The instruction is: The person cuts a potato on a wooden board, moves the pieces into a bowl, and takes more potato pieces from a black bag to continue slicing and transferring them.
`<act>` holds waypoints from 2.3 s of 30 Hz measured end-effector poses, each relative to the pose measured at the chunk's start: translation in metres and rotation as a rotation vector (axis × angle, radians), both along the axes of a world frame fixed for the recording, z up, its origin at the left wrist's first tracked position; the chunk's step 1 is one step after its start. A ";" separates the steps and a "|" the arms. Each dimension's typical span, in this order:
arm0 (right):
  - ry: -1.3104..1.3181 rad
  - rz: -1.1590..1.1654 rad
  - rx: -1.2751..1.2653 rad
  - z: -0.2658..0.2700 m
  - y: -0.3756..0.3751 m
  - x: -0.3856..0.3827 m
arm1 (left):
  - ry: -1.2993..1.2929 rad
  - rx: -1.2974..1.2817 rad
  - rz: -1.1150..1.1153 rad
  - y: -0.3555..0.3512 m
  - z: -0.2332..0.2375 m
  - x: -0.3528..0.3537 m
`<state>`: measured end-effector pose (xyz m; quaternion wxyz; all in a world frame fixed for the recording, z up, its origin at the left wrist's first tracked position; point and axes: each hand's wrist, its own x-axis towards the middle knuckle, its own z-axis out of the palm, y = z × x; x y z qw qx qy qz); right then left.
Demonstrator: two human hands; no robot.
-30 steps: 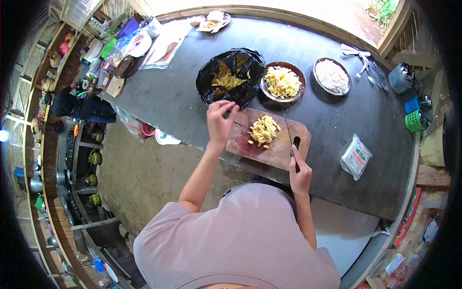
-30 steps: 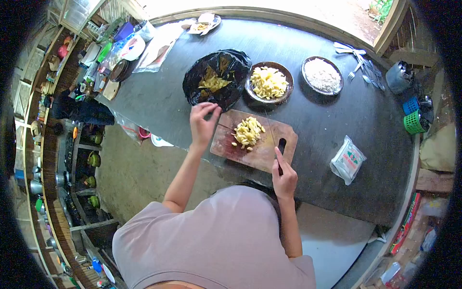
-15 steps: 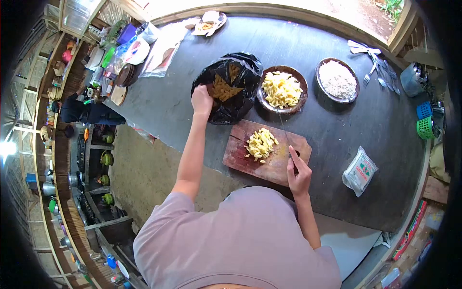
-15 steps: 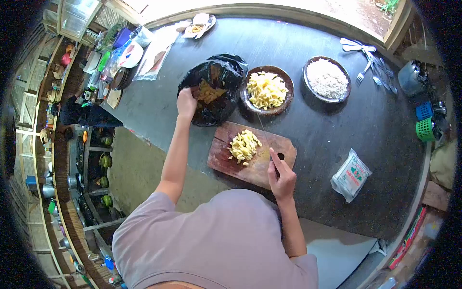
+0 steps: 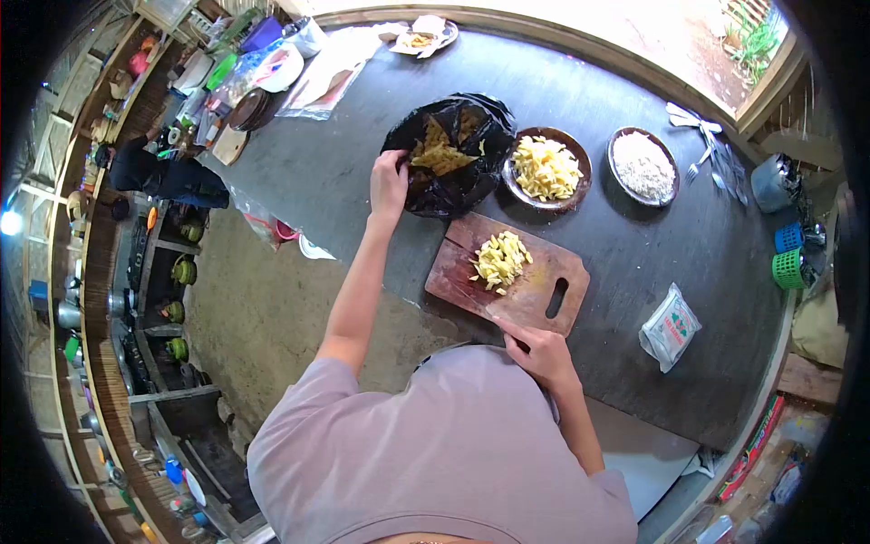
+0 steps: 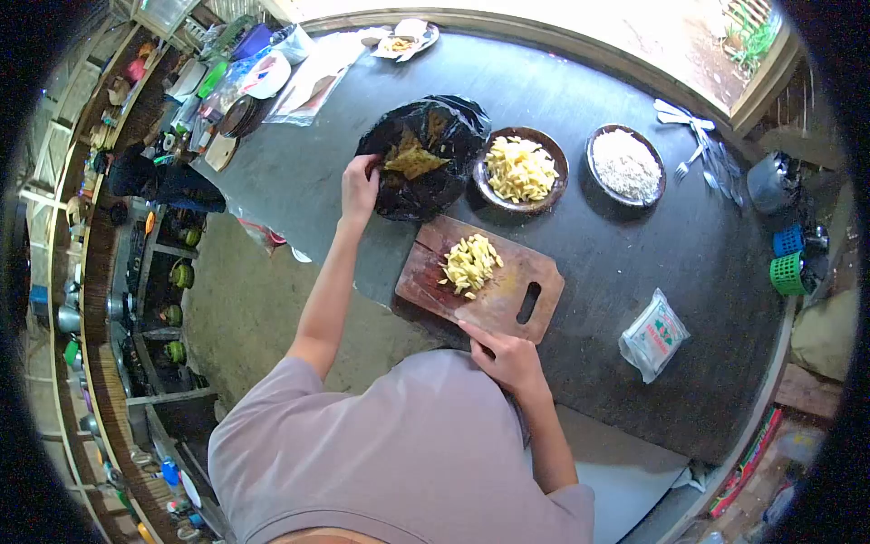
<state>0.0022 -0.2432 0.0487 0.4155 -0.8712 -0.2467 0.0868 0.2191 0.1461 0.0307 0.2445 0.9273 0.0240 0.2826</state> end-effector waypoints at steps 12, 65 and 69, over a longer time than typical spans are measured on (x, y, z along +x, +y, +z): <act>0.122 -0.269 -0.025 -0.002 0.013 -0.033 | 0.110 0.170 -0.020 -0.005 -0.021 0.020; 0.079 -0.480 0.041 -0.013 0.044 -0.088 | -0.004 -0.119 -0.387 -0.127 -0.030 -0.195; 0.096 -0.473 0.034 -0.013 0.044 -0.088 | 0.027 -0.219 -0.360 -0.131 -0.028 -0.197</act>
